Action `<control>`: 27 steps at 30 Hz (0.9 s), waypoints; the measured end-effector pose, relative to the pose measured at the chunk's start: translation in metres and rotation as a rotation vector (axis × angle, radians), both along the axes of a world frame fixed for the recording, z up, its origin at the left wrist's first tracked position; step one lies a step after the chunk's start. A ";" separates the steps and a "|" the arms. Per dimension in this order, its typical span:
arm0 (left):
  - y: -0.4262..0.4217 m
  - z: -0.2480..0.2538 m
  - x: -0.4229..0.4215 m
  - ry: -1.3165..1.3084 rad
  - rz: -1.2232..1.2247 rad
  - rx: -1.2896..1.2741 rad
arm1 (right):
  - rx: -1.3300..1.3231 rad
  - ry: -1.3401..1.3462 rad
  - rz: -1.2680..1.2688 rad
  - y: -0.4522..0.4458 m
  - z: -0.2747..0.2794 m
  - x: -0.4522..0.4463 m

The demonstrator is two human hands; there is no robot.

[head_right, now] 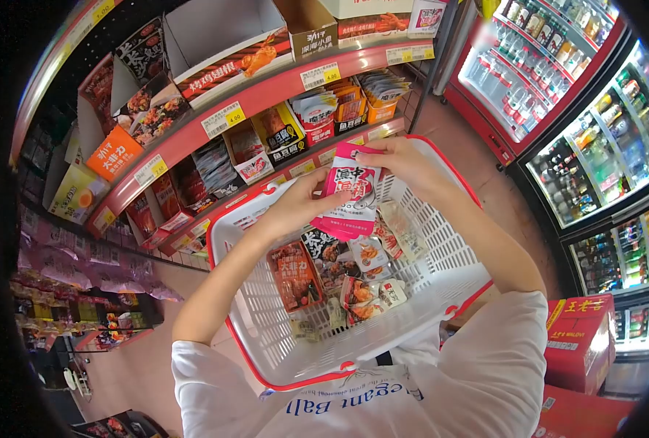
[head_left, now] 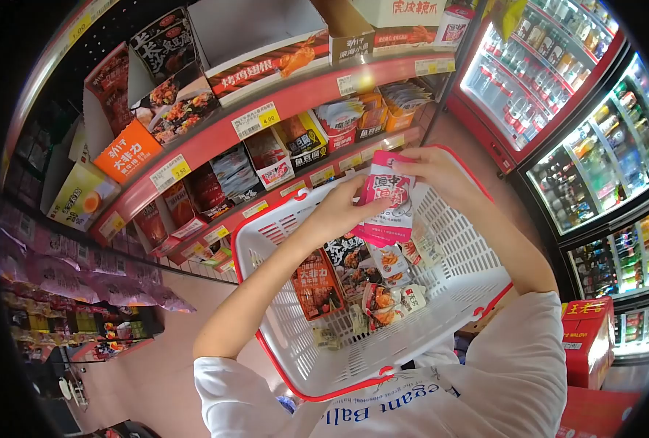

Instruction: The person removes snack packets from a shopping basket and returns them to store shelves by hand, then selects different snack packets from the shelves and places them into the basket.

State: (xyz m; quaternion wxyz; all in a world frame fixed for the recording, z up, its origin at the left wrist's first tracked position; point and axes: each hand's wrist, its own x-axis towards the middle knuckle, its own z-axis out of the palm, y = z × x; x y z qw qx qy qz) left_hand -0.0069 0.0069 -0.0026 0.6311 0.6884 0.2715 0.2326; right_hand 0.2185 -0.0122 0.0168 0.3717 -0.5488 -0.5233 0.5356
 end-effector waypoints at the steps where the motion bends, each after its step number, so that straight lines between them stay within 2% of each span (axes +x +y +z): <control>1: 0.000 -0.004 0.001 0.005 0.002 -0.005 | -0.032 0.091 -0.041 -0.001 -0.007 -0.002; 5: 0.003 -0.013 0.004 -0.057 0.087 -0.084 | -0.125 0.327 -0.071 -0.010 -0.017 -0.011; 7: 0.003 -0.014 0.007 -0.096 0.190 0.095 | -0.108 0.268 0.005 -0.012 -0.019 -0.014; 9: 0.007 -0.016 0.007 -0.094 0.214 0.032 | -0.060 0.265 0.027 -0.017 -0.022 -0.021; 12: 0.009 -0.023 0.009 -0.042 0.198 0.239 | -0.043 0.305 0.068 -0.017 -0.023 -0.014; 15: 0.005 -0.025 0.014 -0.080 0.221 0.188 | -0.035 0.309 0.112 -0.015 -0.027 -0.007; 17: 0.004 -0.021 0.014 -0.057 0.237 0.212 | -0.002 0.202 0.100 -0.015 -0.023 -0.004; 19: 0.012 -0.021 0.011 0.165 0.256 0.071 | 0.023 0.148 0.107 -0.011 -0.026 0.005; 21: 0.011 -0.022 0.008 0.205 0.255 0.135 | 0.142 -0.116 0.264 -0.002 -0.031 0.022; 22: 0.007 -0.013 0.007 0.244 0.237 0.338 | 0.203 -0.249 0.343 0.001 -0.033 0.030; 23: 0.004 -0.005 0.005 0.281 0.216 0.540 | 0.197 -0.244 0.338 0.003 -0.036 0.039; 25: 0.003 0.000 0.002 0.384 0.203 0.550 | 0.253 -0.470 0.687 0.003 -0.038 0.051; 26: 0.002 0.003 0.001 0.386 0.221 0.586 | 0.143 -0.568 0.786 0.000 -0.037 0.056; 27: 0.002 0.006 0.000 0.387 0.239 0.622 | 0.138 -0.562 0.781 -0.002 -0.046 0.060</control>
